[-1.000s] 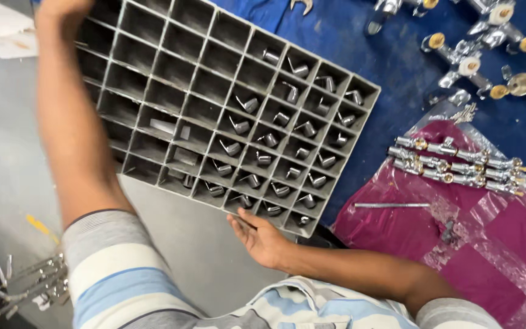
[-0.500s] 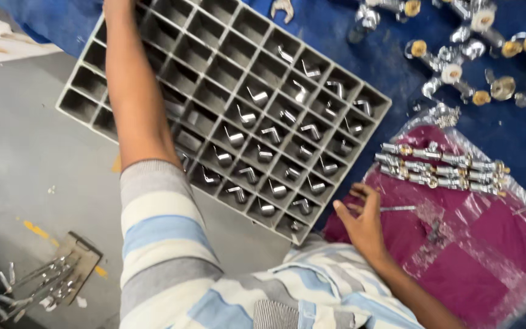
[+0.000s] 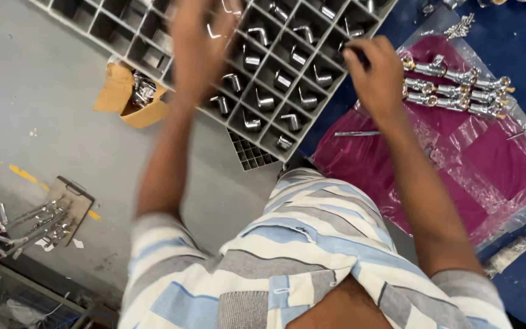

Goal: The person assembles small metal hardware components on a workbench. They pick up cylindrical parts, use a pneumatic tool to press-fit them, and place the finished units into a compartmentalized tray.

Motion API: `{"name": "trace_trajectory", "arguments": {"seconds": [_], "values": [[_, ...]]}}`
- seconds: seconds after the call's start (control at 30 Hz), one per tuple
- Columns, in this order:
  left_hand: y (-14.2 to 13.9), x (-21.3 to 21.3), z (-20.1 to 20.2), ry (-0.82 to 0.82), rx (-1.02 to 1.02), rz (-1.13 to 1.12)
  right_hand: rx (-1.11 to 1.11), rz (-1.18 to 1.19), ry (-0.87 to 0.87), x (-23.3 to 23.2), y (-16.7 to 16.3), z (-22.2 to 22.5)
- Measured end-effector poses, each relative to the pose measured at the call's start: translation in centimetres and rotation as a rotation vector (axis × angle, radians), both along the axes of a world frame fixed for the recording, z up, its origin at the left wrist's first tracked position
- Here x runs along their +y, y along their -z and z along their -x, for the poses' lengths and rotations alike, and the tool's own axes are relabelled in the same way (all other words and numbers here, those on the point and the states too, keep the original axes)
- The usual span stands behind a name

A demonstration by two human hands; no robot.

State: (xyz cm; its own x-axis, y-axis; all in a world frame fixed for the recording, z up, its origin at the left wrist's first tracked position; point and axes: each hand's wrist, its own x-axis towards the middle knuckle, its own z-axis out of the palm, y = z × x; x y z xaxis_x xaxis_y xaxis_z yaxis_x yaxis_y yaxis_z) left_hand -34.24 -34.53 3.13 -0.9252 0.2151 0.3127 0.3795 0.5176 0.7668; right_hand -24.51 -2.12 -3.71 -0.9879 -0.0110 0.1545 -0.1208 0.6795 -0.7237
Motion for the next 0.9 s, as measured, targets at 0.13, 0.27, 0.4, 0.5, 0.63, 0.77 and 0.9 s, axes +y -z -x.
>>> {"name": "trace_trajectory", "arguments": {"seconds": [0.13,0.27,0.4,0.5,0.63,0.77,0.9], "values": [[-1.3,5.1,-16.8,0.070,-0.419,-0.475,-0.018,-0.320,-0.027,-1.1,2.3,3.6],[-0.1,11.9,-24.4,0.161,-0.646,-0.438,-0.030,-0.277,0.068,-1.7,0.7,3.5],[1.3,16.0,-27.7,0.385,-0.572,-0.170,0.243,0.048,-0.014,3.6,-6.2,-5.3],[4.0,21.4,-27.1,0.546,-0.356,-0.080,0.168,0.384,0.041,10.1,-11.8,-16.3],[9.6,33.4,-20.4,0.701,0.094,0.157,-0.107,1.386,0.220,14.4,-12.8,-29.6],[12.1,43.8,-15.9,0.771,0.308,0.485,-0.425,1.574,0.719,14.8,-6.2,-41.4],[11.6,45.8,-15.8,0.724,0.507,0.649,-0.342,1.819,1.202,15.6,1.2,-52.3]]}}
